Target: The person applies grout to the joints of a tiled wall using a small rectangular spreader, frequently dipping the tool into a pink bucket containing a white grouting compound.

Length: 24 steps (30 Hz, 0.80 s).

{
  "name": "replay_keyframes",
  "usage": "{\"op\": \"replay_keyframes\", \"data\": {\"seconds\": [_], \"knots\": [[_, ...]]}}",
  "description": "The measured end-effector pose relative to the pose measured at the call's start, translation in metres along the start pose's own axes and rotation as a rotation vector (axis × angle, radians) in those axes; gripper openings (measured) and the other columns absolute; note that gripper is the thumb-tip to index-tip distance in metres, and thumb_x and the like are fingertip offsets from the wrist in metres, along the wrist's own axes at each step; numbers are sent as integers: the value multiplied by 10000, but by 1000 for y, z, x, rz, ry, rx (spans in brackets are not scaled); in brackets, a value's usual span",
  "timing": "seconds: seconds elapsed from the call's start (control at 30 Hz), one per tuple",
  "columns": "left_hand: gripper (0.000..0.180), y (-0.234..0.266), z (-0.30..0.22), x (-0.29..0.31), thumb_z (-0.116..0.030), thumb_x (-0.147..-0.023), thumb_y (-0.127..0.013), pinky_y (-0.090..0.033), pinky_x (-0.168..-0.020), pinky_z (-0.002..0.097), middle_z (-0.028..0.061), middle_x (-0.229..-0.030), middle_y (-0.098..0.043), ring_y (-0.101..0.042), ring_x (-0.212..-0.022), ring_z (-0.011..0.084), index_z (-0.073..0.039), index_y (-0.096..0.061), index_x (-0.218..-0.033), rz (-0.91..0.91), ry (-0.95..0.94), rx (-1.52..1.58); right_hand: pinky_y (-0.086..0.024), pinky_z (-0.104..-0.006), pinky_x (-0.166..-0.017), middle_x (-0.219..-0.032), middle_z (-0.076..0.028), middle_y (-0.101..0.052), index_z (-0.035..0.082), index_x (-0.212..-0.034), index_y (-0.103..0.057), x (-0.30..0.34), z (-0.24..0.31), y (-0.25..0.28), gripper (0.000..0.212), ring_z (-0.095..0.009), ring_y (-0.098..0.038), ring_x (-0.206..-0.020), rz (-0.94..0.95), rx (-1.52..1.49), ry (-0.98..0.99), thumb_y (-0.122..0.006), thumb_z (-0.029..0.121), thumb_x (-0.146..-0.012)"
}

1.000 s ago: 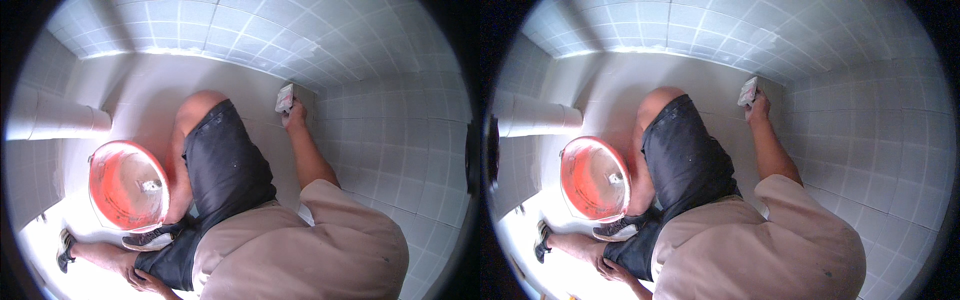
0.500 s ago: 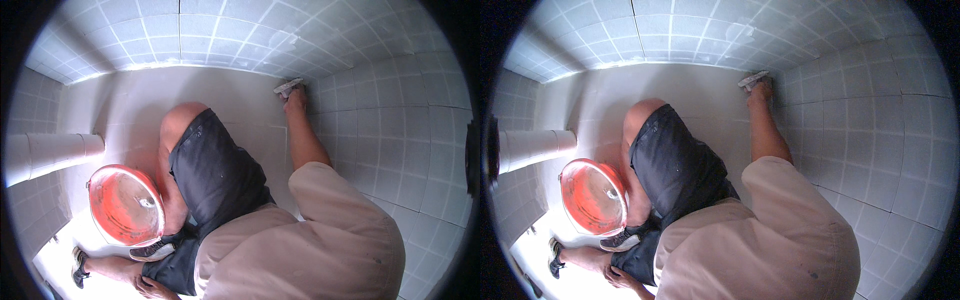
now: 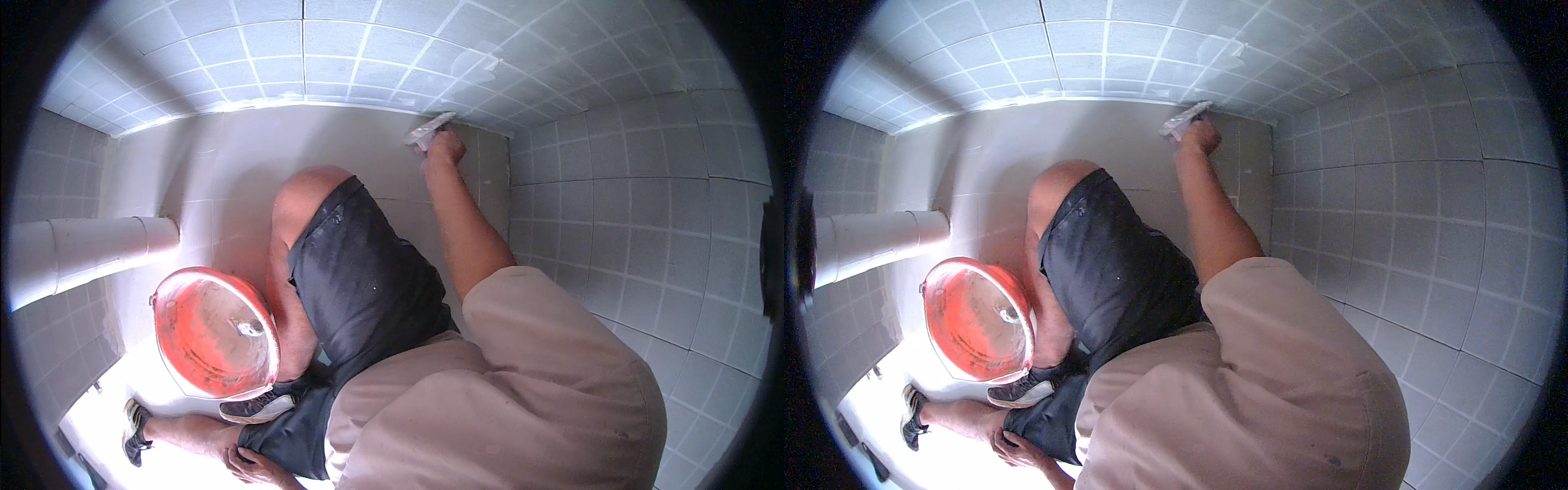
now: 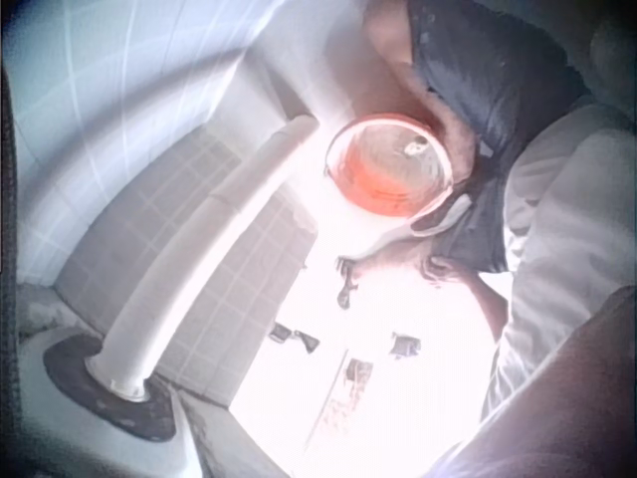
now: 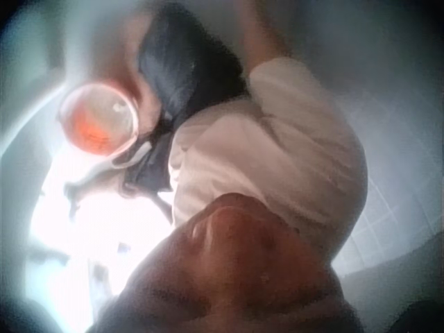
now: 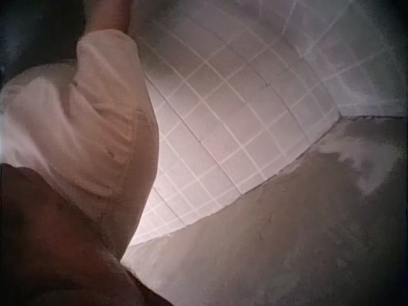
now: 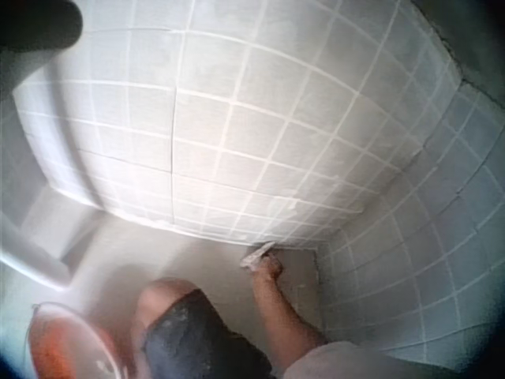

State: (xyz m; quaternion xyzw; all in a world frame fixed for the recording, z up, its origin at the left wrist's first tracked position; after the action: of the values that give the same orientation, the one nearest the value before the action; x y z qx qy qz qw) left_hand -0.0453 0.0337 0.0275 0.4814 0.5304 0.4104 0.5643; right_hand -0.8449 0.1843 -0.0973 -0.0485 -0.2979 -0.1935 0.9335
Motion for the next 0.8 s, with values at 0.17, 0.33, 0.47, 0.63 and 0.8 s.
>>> {"op": "replay_keyframes", "data": {"seconds": [0.17, 0.33, 0.47, 0.63, 0.8], "knots": [[440, 20, -3, 6, -440, -993, -427, -419, -964, 485, 93, -1216, -622, -569, -1155, 298, -93, -678, -1094, -23, 36, -48, -536, -440, -758, -1126, -123, -669, 40, -1216, -622, 42, -44, -62, 325, -247, -665, -969, 163, -5, 37, -534, 169, -931], [432, 36, 8, 15, -442, -989, -432, -406, -980, 484, 74, -1212, -627, -571, -1154, 289, -107, -681, -1102, -11, 126, -100, -492, -352, -877, -1191, -116, -646, 88, -1234, -662, 75, -81, -84, 344, -240, -637, -1014, 400, 122, 144, -537, 101, -914], [439, 42, 7, 25, -447, -991, -428, -407, -982, 482, 78, -1211, -626, -569, -1159, 289, -107, -681, -1105, -60, 152, -109, -528, -333, -780, -1025, -109, -685, 84, -1241, -637, 50, -16, -8, 325, -201, -658, -909, 144, -123, 44, -581, 119, -923], [449, 61, 4, 33, -458, -993, -425, -409, -983, 492, 85, -1231, -613, -557, -1175, 301, -102, -674, -1106, -113, 125, -117, -561, -413, -582, -979, -122, -681, 27, -1063, -633, -14, -25, -30, 178, -256, -685, -766, 153, -23, 88, -592, 135, -927], [456, 69, 6, 37, -463, -992, -422, -399, -990, 498, 83, -1235, -612, -551, -1183, 301, -98, -670, -1107, -106, 144, -173, -564, -440, -535, -983, -132, -684, 12, -1020, -629, 23, -50, -61, 169, -276, -685, -759, 125, 23, 38, -616, 140, -910]]}}
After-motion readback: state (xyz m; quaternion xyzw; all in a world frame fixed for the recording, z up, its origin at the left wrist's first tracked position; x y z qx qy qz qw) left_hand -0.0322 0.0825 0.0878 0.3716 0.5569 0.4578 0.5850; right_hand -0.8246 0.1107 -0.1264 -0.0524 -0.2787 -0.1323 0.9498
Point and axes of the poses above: each hand's wrist, its own x-axis away from the middle knuckle, its own y-axis out of the back of the hand, z = x × y, the point moved 8 cm from there along -x, towards the middle knuckle
